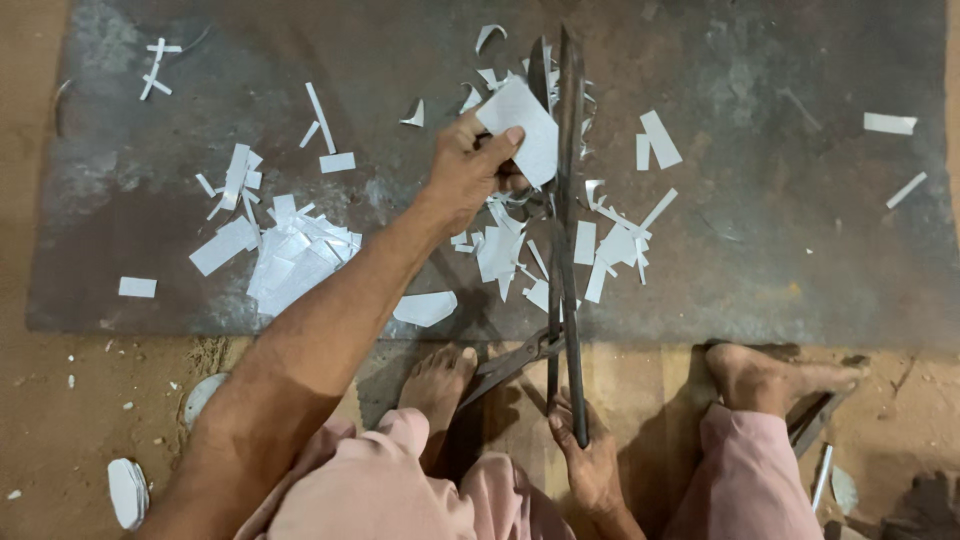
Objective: The person sits on the ground and cuts small white rectangular pieces into thin strips using large hand shears, placing the cut pieces onto a pile on the metal sheet. They repeatedly pick up a piece, position it in the shears, cut it into smaller strips, and set the cut pieces aside.
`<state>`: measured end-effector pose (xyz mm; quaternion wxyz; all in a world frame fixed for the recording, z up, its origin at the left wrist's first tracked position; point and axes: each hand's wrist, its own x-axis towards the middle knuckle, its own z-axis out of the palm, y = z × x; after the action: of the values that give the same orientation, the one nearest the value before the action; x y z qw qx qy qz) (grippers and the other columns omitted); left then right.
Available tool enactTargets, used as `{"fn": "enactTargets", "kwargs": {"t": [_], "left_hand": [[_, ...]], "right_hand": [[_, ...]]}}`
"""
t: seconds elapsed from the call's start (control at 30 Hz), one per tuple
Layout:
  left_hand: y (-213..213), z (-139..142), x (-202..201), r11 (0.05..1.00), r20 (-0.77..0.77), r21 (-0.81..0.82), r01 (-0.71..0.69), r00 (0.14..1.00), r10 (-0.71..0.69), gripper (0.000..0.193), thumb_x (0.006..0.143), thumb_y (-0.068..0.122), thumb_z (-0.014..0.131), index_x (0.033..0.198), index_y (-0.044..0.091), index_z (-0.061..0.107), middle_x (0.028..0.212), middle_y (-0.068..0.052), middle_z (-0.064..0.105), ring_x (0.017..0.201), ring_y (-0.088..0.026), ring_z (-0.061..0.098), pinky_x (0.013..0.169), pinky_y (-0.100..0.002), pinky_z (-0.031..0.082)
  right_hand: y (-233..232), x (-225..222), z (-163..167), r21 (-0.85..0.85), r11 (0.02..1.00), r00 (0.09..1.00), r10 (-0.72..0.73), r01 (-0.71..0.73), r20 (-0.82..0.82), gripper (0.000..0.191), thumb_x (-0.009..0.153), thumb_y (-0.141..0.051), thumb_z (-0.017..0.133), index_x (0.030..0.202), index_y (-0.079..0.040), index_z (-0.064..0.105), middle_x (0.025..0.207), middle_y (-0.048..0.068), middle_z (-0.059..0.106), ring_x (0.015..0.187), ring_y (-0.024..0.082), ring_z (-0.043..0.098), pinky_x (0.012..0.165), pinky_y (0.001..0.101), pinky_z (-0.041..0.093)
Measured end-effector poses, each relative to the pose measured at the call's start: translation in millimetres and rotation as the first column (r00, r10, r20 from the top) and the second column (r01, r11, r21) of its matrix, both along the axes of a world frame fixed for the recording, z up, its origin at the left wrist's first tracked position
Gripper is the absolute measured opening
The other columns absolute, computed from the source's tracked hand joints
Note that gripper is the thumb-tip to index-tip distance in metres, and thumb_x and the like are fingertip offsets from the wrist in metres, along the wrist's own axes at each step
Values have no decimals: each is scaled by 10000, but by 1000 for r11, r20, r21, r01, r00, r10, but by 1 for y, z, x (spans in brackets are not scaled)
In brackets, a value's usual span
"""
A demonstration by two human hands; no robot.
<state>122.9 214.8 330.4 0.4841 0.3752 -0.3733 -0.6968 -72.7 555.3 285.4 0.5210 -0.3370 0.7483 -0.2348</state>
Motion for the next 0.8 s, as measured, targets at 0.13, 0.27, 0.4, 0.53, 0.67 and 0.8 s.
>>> {"fn": "enactTargets", "kwargs": {"t": [0.13, 0.27, 0.4, 0.53, 0.67, 0.8], "left_hand": [[-15, 6, 1, 999, 128, -16, 37, 991, -35, 285, 978, 149, 676, 1209, -10, 629, 911, -67, 704, 724, -136, 692, 579, -298, 643], [-24, 9, 0, 996, 145, -48, 77, 987, -70, 292, 986, 149, 677, 1230, -4, 630, 957, -70, 719, 748, -132, 701, 593, -300, 653], [-30, 12, 0, 993, 140, -52, 105, 985, -97, 337, 968, 165, 692, 1256, 4, 622, 981, -76, 732, 784, -152, 741, 598, -301, 662], [-31, 16, 0, 989, 90, -53, 136, 987, -131, 378, 972, 185, 702, 1286, -1, 606, 1002, -78, 729, 808, -164, 738, 620, -303, 664], [-29, 20, -1, 986, 104, -57, 154, 984, -147, 392, 962, 197, 709, 1288, 4, 608, 997, -83, 738, 812, -163, 747, 619, -306, 662], [-26, 24, 3, 982, 47, -9, 190, 981, -189, 373, 975, 196, 706, 1277, 5, 598, 1017, -89, 739, 828, -157, 735, 637, -296, 655]], "right_hand": [[-8, -5, -9, 5, 1000, 996, 6, -6, 84, 750, 891, -423, 679, 1464, 10, 465, 1380, 203, 640, 1310, 287, 613, 1081, 395, 499], [-9, -9, -17, -27, 997, 997, 73, -72, 10, 799, 875, -477, 663, 1477, 12, 467, 1438, 221, 594, 1346, 313, 577, 1089, 408, 485], [-11, -12, -29, -102, 994, 990, -33, 48, 139, 804, 841, -491, 684, 1435, 9, 476, 1384, 208, 609, 1236, 323, 657, 1003, 421, 541], [-17, -16, -36, -123, 989, 997, 77, -76, 2, 606, 908, -445, 701, 1312, 4, 643, 1034, 269, 664, 952, 388, 638, 833, 450, 518], [-24, -15, -35, -232, 964, 989, 105, -127, -107, 575, 863, -469, 694, 1233, -34, 625, 978, 134, 751, 906, 262, 711, 796, 397, 550], [-29, -9, -38, -192, 974, 974, 80, -122, -211, 561, 840, -502, 686, 1171, -51, 645, 879, 156, 728, 795, 311, 708, 742, 422, 547]]}}
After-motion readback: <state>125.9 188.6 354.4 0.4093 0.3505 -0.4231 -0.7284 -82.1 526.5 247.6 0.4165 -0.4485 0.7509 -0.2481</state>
